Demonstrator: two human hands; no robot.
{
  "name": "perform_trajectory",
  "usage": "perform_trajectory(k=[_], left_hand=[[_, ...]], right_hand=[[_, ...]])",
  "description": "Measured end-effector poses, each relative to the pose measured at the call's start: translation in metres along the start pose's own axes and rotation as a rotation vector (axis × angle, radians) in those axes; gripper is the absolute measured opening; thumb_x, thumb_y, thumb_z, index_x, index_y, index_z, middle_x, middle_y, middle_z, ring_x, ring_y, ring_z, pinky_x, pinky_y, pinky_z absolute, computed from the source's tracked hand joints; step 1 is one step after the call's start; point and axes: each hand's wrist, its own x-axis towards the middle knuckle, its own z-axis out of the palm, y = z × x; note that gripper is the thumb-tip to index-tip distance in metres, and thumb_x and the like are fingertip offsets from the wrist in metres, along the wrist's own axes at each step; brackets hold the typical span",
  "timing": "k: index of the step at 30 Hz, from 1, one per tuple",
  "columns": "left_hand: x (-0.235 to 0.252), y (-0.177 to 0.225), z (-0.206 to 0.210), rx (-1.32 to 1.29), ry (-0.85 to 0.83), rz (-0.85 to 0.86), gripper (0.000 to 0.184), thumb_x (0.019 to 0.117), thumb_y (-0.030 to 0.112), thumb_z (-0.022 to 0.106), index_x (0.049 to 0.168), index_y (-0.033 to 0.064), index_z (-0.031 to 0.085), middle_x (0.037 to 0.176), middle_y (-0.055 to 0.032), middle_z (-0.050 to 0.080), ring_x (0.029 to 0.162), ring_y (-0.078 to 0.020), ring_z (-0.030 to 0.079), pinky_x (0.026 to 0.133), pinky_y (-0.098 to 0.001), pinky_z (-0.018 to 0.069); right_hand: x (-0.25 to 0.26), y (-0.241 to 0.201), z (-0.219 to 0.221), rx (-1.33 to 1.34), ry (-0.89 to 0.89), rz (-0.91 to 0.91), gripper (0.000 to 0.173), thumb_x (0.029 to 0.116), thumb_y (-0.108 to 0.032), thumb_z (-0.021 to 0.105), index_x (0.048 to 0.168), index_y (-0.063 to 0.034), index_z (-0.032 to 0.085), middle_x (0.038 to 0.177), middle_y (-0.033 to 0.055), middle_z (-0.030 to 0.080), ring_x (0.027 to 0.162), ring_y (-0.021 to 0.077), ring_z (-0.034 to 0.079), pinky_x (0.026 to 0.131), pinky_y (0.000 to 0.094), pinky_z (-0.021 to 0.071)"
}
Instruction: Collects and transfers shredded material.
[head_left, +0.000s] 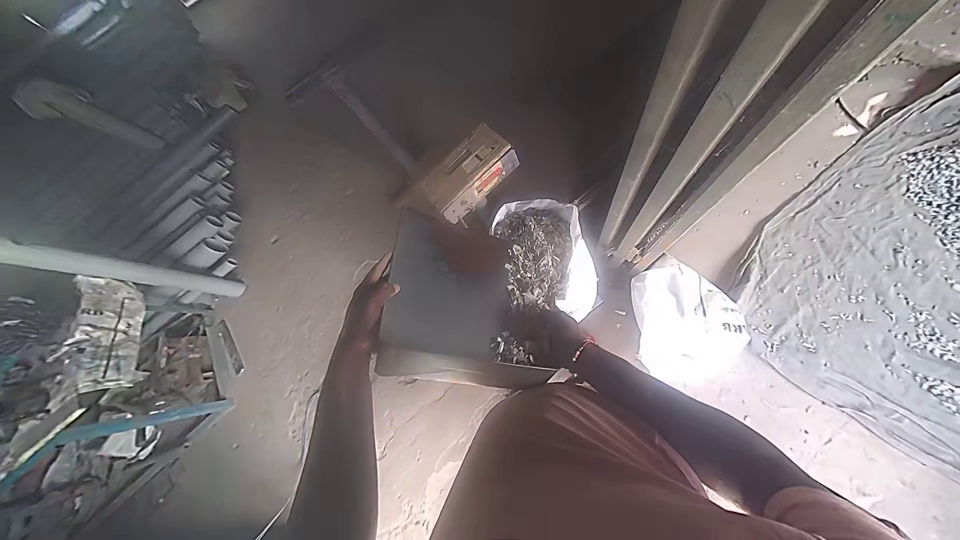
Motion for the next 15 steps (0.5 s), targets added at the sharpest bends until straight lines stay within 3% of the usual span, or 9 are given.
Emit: perform_trajectory(k=[2, 7, 11, 15], left_hand=[[-0.002, -0.001, -0.001, 0.009, -0.008, 0.01, 0.065, 0.0927, 0.008, 0.042, 0.157, 0.0132, 0.037, 0.141, -0.006, 0.058, 0.107, -0.0011, 0.062, 0.089, -0.0202, 0.0513], [-0.008, -0.004, -0.006, 0.029, 0.022, 0.025, 0.067, 0.0915, 0.007, 0.042, 0.158, 0.0093, 0.035, 0.145, -0.0093, 0.055, 0.111, -0.0008, 0.06, 0.092, -0.0188, 0.049], [-0.015, -0.009, -0.012, 0.028, 0.041, 0.054, 0.069, 0.0912, 0.008, 0.041, 0.159, 0.0087, 0.033, 0.152, -0.0113, 0.049, 0.119, -0.0026, 0.057, 0.098, -0.0204, 0.0465], [-0.02, -0.007, -0.013, 0.01, 0.056, 0.031, 0.069, 0.0911, 0.007, 0.041, 0.16, 0.0096, 0.033, 0.149, -0.0105, 0.051, 0.116, -0.0018, 0.058, 0.095, -0.019, 0.0473]], right_hand=[[-0.002, -0.003, -0.001, -0.083, 0.006, -0.002, 0.032, 0.1106, -0.02, 0.043, 0.128, 0.0004, 0.059, 0.118, 0.0177, 0.063, 0.105, 0.0261, 0.062, 0.091, 0.0458, 0.0514], [0.003, -0.003, 0.005, 0.083, -0.011, -0.012, 0.03, 0.1118, -0.023, 0.04, 0.127, -0.0028, 0.056, 0.1, 0.0118, 0.061, 0.086, 0.0205, 0.06, 0.076, 0.0401, 0.0527], [-0.007, -0.011, 0.009, 0.013, 0.02, -0.048, 0.035, 0.1128, -0.025, 0.039, 0.134, -0.0021, 0.055, 0.114, 0.0155, 0.063, 0.098, 0.023, 0.062, 0.085, 0.0429, 0.0526], [-0.008, -0.013, 0.011, -0.058, 0.036, -0.041, 0.039, 0.1128, -0.026, 0.04, 0.141, -0.0026, 0.052, 0.131, 0.0184, 0.06, 0.116, 0.0267, 0.06, 0.097, 0.047, 0.0494]])
